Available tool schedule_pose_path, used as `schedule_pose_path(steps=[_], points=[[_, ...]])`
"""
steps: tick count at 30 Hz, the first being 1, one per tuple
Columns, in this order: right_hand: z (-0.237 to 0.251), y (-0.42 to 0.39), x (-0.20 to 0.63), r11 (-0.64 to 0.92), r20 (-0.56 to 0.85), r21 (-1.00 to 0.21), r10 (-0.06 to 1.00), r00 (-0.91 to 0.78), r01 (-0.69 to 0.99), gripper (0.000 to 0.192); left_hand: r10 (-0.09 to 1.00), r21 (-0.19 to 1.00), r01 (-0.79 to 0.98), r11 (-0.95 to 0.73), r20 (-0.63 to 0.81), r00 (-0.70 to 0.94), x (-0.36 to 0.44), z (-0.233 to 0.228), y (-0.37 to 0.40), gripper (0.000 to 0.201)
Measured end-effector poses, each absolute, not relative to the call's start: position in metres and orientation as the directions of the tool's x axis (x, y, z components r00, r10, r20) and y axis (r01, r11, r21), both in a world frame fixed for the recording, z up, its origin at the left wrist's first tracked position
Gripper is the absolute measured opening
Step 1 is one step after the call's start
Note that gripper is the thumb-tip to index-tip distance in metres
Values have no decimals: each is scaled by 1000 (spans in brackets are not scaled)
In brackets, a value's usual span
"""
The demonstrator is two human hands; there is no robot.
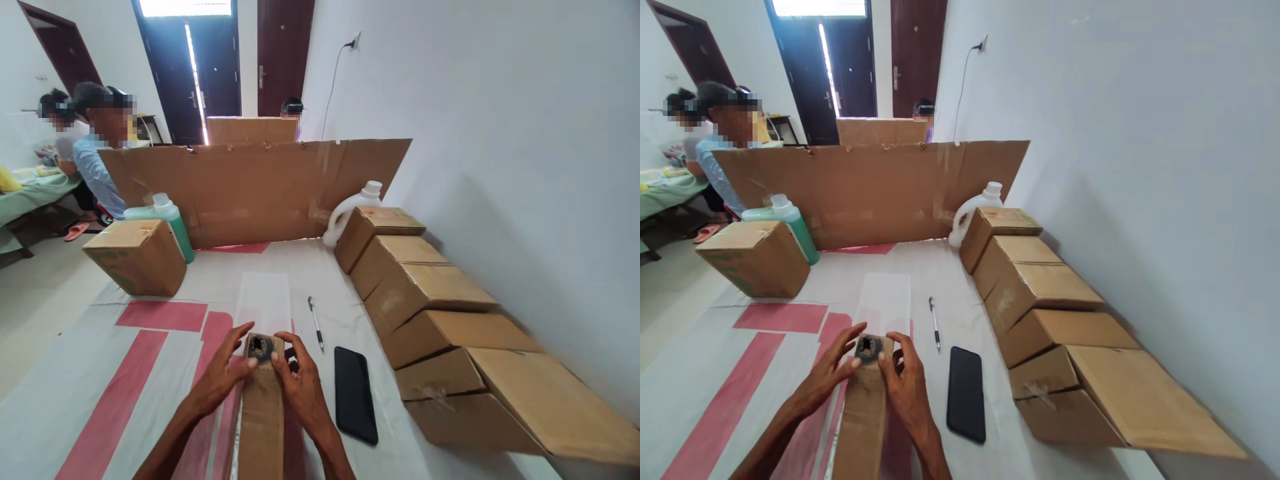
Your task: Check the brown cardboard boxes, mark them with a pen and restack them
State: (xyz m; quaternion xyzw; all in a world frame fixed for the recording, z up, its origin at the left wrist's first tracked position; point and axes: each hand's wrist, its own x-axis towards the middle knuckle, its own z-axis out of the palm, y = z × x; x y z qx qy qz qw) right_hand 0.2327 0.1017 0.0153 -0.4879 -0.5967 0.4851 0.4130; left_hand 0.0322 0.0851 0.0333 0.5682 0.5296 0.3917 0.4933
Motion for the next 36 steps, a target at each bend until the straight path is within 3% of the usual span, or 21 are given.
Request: schedule_pose_path(steps=[4, 8, 11, 12, 16, 21, 26, 32, 35, 36], points=[[14, 120, 255, -7, -45, -972, 986, -160, 233, 42, 987, 981, 191, 14, -44, 157, 55, 22, 80, 77], [2, 169, 278, -176, -120, -840, 983, 141, 513, 27, 988, 978, 205, 51, -79, 134, 54, 18, 79, 70], [-11, 205, 287, -301, -201, -787, 950, 239, 538, 7, 985, 979, 192, 67, -95, 143, 50, 18, 83, 69], [-14, 213, 289, -329, -228, -781, 941, 249, 530, 10, 984, 981, 185, 67, -96, 152, 49, 17, 84, 70], [-13, 223, 291, -325, -272, -852, 945, 184, 411, 31, 979, 988, 140, 68, -93, 183, 47, 13, 87, 75], [18, 193, 269, -182, -180, -981, 983, 44, 72, 40, 979, 995, 66, 69, -81, 187, 44, 6, 87, 82], [38, 144, 226, -90, -55, -934, 993, -109, -346, 28, 984, 998, 20, 54, -57, 167, 46, 7, 86, 82], [36, 123, 217, -59, -20, -970, 986, -168, -234, 27, 987, 998, 53, 26, -34, 154, 46, 6, 85, 82], [37, 135, 231, -35, -20, -982, 996, -82, -188, 30, 987, 998, 31, 50, -55, 153, 46, 5, 84, 84], [37, 143, 237, -18, -13, -995, 999, -45, -100, 31, 986, 998, 24, 56, -59, 154, 47, 5, 83, 84]])
